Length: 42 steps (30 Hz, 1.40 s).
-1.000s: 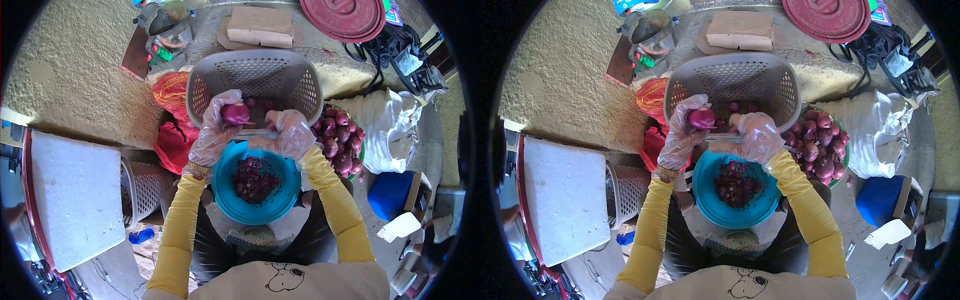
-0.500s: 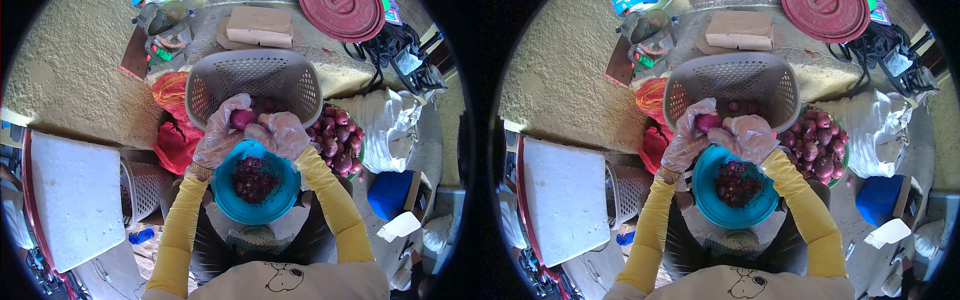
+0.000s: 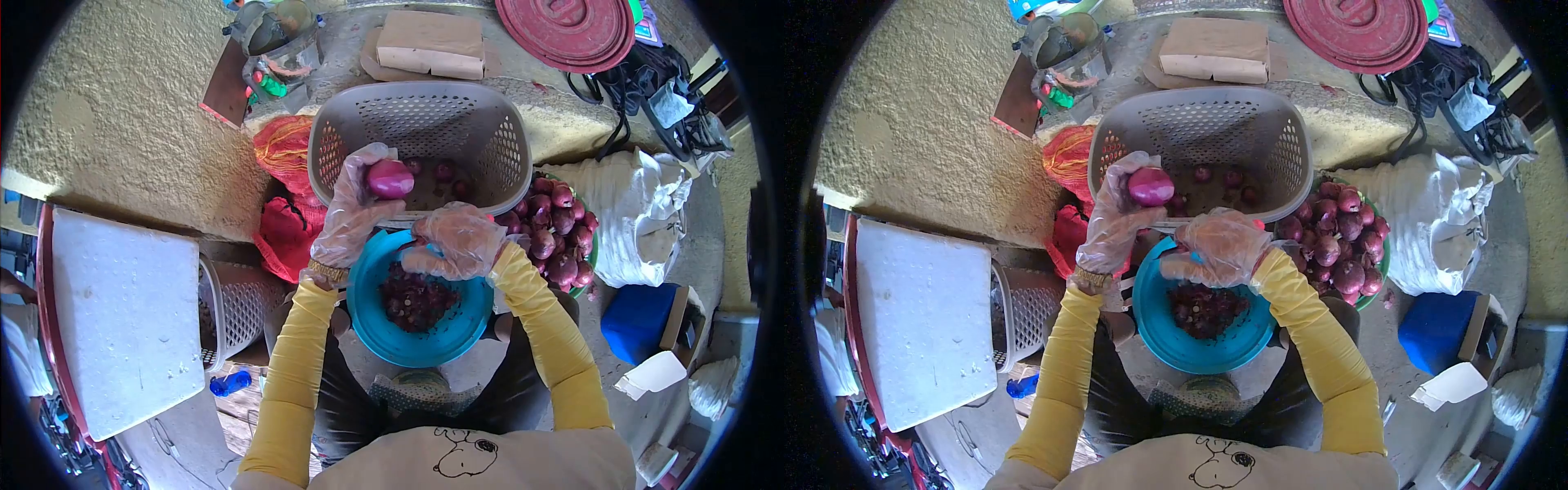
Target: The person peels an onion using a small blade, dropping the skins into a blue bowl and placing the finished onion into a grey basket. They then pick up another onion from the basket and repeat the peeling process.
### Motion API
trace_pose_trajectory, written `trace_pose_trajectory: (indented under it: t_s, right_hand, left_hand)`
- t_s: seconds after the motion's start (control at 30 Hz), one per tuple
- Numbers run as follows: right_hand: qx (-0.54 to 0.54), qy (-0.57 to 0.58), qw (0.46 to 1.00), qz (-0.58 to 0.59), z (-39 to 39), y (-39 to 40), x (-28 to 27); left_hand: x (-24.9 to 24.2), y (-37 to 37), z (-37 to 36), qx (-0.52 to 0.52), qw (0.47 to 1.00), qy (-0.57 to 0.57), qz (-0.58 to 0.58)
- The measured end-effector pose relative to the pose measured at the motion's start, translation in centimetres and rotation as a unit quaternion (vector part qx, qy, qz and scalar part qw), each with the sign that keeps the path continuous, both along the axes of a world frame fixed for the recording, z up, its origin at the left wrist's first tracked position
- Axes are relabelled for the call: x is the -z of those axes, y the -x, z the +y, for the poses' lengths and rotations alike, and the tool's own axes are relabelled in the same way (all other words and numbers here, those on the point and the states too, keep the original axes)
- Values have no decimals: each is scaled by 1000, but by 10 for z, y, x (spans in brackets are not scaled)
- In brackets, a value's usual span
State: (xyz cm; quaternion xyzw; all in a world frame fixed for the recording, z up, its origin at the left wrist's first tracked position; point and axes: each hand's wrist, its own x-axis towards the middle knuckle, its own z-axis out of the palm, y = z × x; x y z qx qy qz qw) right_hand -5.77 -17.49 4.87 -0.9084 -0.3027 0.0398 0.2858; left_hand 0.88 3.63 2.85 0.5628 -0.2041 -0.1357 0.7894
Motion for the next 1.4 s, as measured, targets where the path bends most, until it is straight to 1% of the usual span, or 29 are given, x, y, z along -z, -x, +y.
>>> trace_pose_trajectory:
  t_s: [0.03,0.07,0.13,0.2,0.23,0.27,0.3,0.33,0.47,0.53,0.57,0.63,0.67,0.73,0.8,0.83,0.9,0.97,1.03,1.07,1.1,1.13,1.2,1.23,1.27,1.3,1.33,1.37,1.4]
  right_hand:
    - [-3,-30,999,36,1,-1,2]
    - [-3,-31,999,36,1,-1,2]
    - [-36,9,999,10,0,-1,3]
    - [-46,40,998,18,-3,-1,2]
    - [-55,72,995,27,-4,0,2]
    - [-56,73,995,27,-5,0,1]
    - [-29,2,997,71,-6,1,-1]
    - [-2,-68,991,114,-6,2,-3]
    - [38,-134,976,168,-9,2,-8]
    - [36,-240,952,188,-11,2,-3]
    - [36,-240,952,189,-13,3,-2]
    - [93,-301,918,243,-15,2,0]
    - [93,-301,918,242,-14,1,3]
    - [148,-419,853,275,-11,-2,13]
    - [146,-449,839,269,-10,-8,21]
    - [144,-480,825,262,-10,-11,23]
    - [158,-459,839,246,-11,-13,24]
    - [174,-438,852,229,-11,-13,21]
    - [177,-351,911,121,-10,-10,6]
    - [177,-351,911,122,-11,-8,0]
    - [190,-265,941,86,-11,-6,-6]
    - [201,-177,962,49,-12,-3,-9]
    - [205,-187,960,40,-7,-1,-13]
    - [210,-197,957,31,-5,0,-14]
    - [211,-197,957,30,-6,0,-13]
    - [204,-180,962,20,-6,-1,-10]
    - [197,-163,967,9,-7,-2,-8]
    - [197,-163,967,9,-6,-1,-9]
    - [196,-165,967,10,-5,-1,-10]
  left_hand:
    - [-1,0,0,0,1000,0,0]
    - [-1,0,0,-1,999,30,28]
    - [-6,2,-1,-1,997,60,56]
    - [-13,5,0,19,984,149,99]
    - [-15,6,1,19,984,149,99]
    - [-18,6,4,44,971,181,149]
    - [-19,6,6,69,954,213,199]
    - [-17,5,7,69,954,213,199]
    - [-12,3,3,43,959,196,201]
    - [-12,4,0,29,961,201,189]
    - [-11,5,0,37,963,198,180]
    - [-9,4,0,45,965,196,171]
    - [-7,1,0,53,962,199,181]
    - [-10,2,-1,60,959,202,192]
    - [-15,4,-3,-6,964,159,212]
    - [-14,4,-2,-6,964,159,212]
    - [-11,4,0,14,969,157,192]
    - [-10,4,-2,4,967,147,207]
    - [-6,3,-1,-6,965,138,222]
    - [0,0,4,60,964,130,224]
    - [0,-2,7,124,959,121,225]
    - [0,-1,9,124,959,121,225]
    - [0,2,11,141,969,26,202]
    - [7,0,14,172,937,124,279]
    - [17,0,15,173,936,124,279]
    - [20,3,14,119,992,-24,38]
    - [24,5,15,55,962,-169,-206]
    - [26,6,17,55,962,-169,-207]
    - [15,10,16,31,926,-234,-294]
